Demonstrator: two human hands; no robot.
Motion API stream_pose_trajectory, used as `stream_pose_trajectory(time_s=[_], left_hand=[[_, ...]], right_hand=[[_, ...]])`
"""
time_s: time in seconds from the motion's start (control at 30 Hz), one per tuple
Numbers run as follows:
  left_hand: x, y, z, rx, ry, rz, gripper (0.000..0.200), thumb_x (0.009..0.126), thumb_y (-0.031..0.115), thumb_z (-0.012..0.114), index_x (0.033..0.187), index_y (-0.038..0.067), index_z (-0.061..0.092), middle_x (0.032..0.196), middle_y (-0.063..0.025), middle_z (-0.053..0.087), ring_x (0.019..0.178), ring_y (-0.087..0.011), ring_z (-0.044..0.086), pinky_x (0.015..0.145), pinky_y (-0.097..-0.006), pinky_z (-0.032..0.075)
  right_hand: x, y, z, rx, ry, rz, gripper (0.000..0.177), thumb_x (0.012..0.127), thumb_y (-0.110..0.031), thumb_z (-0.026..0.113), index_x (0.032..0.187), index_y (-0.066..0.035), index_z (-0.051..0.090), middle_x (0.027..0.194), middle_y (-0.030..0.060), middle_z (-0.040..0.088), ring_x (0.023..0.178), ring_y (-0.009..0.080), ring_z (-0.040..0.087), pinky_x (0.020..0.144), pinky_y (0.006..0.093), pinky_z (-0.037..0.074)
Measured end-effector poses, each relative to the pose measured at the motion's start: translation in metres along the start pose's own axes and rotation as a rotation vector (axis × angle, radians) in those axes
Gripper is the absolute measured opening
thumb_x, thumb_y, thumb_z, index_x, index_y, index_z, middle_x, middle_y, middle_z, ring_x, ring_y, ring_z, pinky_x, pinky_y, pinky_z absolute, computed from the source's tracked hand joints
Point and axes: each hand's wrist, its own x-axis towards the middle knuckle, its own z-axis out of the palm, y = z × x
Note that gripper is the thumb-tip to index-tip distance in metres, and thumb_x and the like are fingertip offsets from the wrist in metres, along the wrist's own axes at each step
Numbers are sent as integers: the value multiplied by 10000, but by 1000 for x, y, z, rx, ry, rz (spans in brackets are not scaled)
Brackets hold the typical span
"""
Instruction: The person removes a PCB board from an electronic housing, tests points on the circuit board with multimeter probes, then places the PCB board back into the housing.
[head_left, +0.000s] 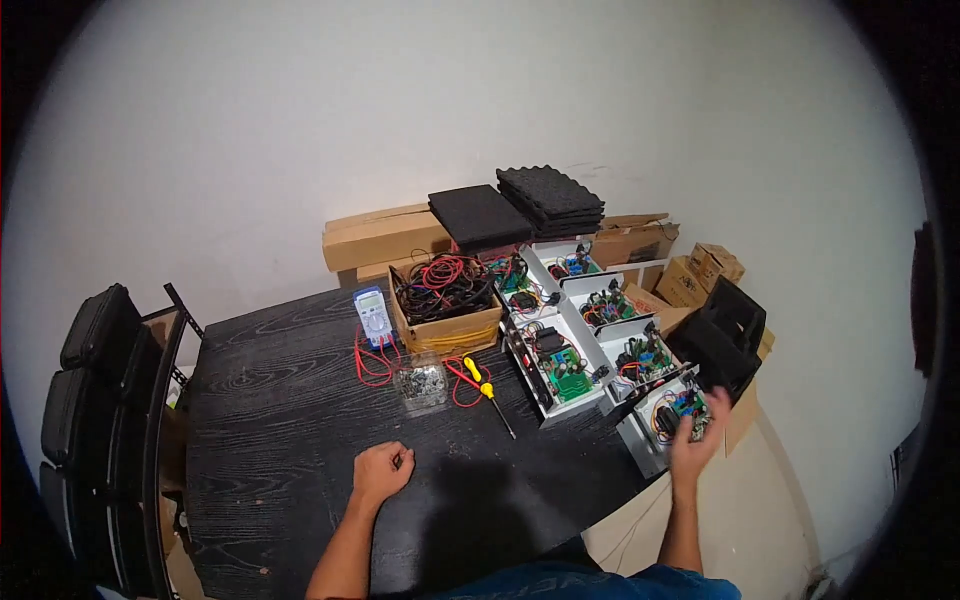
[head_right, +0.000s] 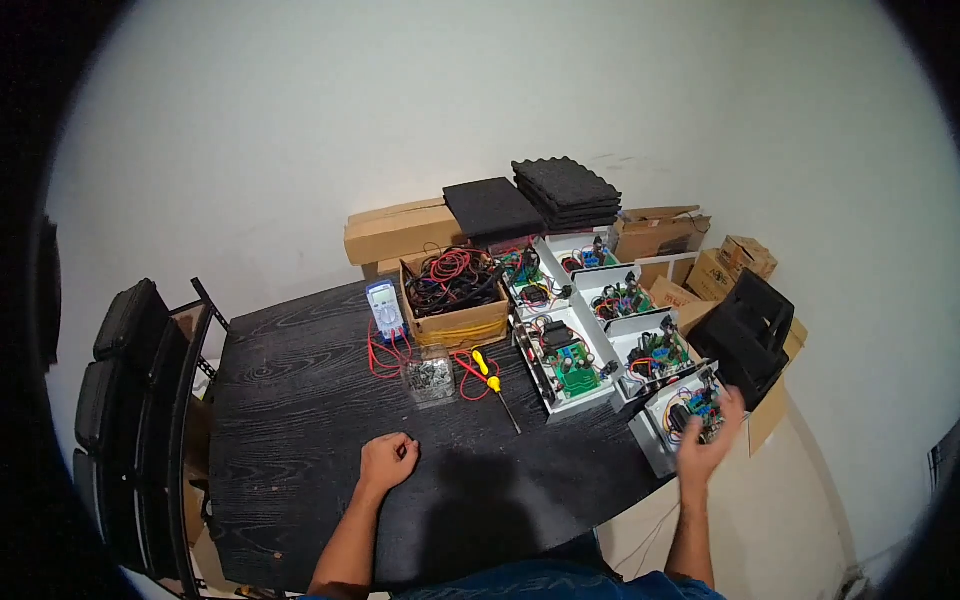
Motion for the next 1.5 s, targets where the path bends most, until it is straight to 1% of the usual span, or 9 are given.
stream_pose_trajectory(time_s=[0.03,0.13,0.2,0.3,0.7,0.83,1.03,1.17,1.5], left_hand=[[0,0,0,0,2,2,245,907,280,709,773,76,700,710,-101,680,644,-297,683,611,-426,527],[-1,0,1,-4,12,-2,242,904,278,709,776,73,699,707,-97,678,641,-295,681,609,-429,526],[-2,3,-2,-5,-5,-6,236,901,272,710,776,72,699,705,-96,677,638,-294,679,609,-430,526],[-3,4,-4,-10,-4,-9,228,899,263,707,777,71,697,700,-96,671,640,-296,676,609,-430,528],[48,67,39,-467,-101,184,158,980,159,699,955,5,722,756,-75,662,647,-151,600,644,-332,502],[115,65,124,-1068,-440,-126,354,1047,328,687,1285,71,635,1111,-34,696,959,-161,654,832,-339,555],[190,126,150,-1565,-596,-556,494,1021,498,677,1320,110,616,1198,-65,681,1116,-224,666,946,-444,571],[207,140,168,-1550,-426,-541,543,1009,600,642,1350,177,625,1208,-41,700,1081,-237,684,985,-500,548],[216,147,169,-1682,-654,-541,534,1013,580,627,1320,145,675,1160,-72,784,1010,-257,765,947,-486,613]], right_hand=[[-8,-5,13,131,-122,-9,507,915,-28,672,1400,19,529,1389,189,591,1358,334,543,1197,455,372],[-44,-69,58,916,-406,810,432,1039,-142,652,1432,-50,498,1383,101,600,1128,194,646,934,352,568],[-63,-81,82,919,-411,1119,674,1020,-144,686,1590,-79,332,1605,145,407,1402,247,491,1064,467,518],[-101,-47,128,610,-416,847,961,951,-161,776,1688,-112,160,1713,185,248,1564,309,278,1215,453,328],[-110,-32,174,397,-339,594,1215,758,-251,953,1657,-70,156,1683,186,228,1520,356,322,1151,511,411],[-101,-38,171,345,-333,579,1211,705,-253,983,1622,-66,216,1629,181,273,1479,350,360,1104,513,450],[-100,-43,171,298,-296,515,1227,661,-259,1002,1602,-69,237,1597,174,272,1443,354,382,1060,503,467],[-103,-44,173,298,-302,476,1256,638,-260,1011,1594,-58,221,1597,173,247,1441,355,365,1045,496,469],[-101,-52,172,255,-330,384,1306,633,-288,1018,1609,-42,185,1635,247,171,1503,419,269,1129,532,410]])
